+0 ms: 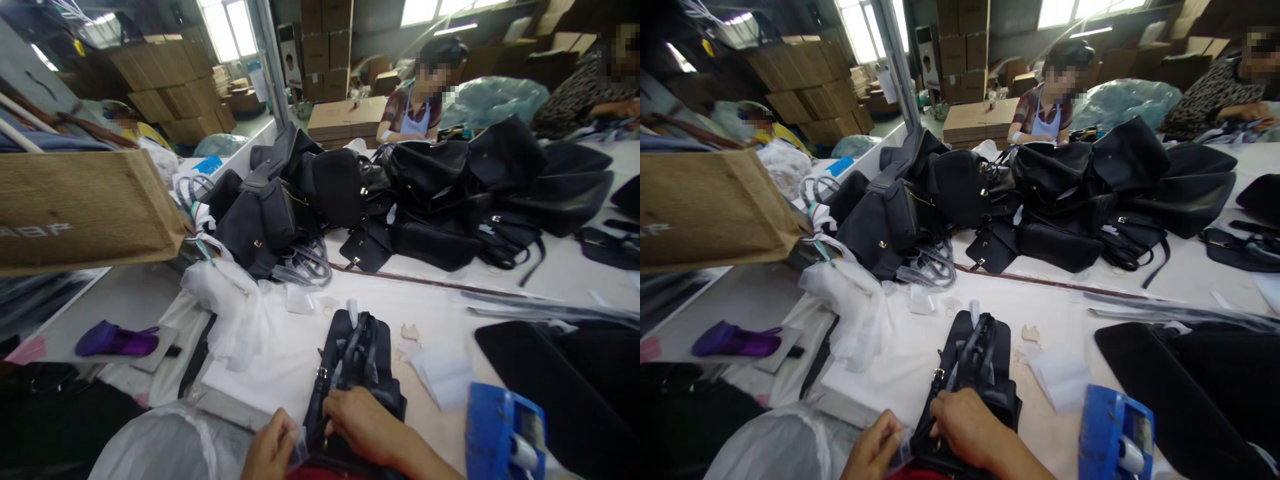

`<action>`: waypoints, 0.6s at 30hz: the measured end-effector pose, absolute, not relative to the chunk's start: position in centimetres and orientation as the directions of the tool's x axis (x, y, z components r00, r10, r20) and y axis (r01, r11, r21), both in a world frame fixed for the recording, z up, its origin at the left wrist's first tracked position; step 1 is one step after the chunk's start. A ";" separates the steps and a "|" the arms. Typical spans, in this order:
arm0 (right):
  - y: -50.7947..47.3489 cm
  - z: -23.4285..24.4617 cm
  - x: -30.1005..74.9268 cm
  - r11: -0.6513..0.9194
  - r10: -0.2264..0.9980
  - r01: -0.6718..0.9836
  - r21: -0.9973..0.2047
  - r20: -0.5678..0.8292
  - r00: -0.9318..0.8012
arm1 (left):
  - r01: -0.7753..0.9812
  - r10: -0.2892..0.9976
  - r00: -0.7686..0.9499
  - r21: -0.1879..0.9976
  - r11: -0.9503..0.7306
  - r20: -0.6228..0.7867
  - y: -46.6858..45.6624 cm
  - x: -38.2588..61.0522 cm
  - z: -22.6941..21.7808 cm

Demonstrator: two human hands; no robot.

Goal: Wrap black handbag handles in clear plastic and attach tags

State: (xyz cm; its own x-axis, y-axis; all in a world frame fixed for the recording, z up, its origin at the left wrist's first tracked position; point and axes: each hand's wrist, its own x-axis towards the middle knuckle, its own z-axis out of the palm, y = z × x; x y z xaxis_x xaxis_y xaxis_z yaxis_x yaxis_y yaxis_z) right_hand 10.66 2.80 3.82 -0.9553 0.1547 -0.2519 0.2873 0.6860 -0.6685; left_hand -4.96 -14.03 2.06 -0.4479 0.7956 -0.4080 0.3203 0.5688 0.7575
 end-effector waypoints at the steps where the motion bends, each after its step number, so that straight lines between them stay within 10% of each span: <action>1: 2.3 3.9 10.2 0.697 0.153 0.275 -0.662 -0.237 -0.959 | 0.324 0.798 -0.450 0.759 0.565 -0.401 -13.9 -4.9 2.1; 18: 1.1 3.0 9.1 0.699 0.141 0.271 -0.662 -0.244 -0.959 | 0.575 0.842 -0.473 0.634 0.517 -0.259 -14.0 -4.1 -0.2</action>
State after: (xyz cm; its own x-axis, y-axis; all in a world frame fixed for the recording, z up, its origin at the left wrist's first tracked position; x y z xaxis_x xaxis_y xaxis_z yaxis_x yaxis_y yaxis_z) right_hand 9.12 1.06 3.02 -0.9595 0.1407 -0.2442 0.2710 0.6986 -0.6622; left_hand -4.05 -13.96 -0.16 -0.4728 0.8424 -0.2587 0.5748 0.5173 0.6340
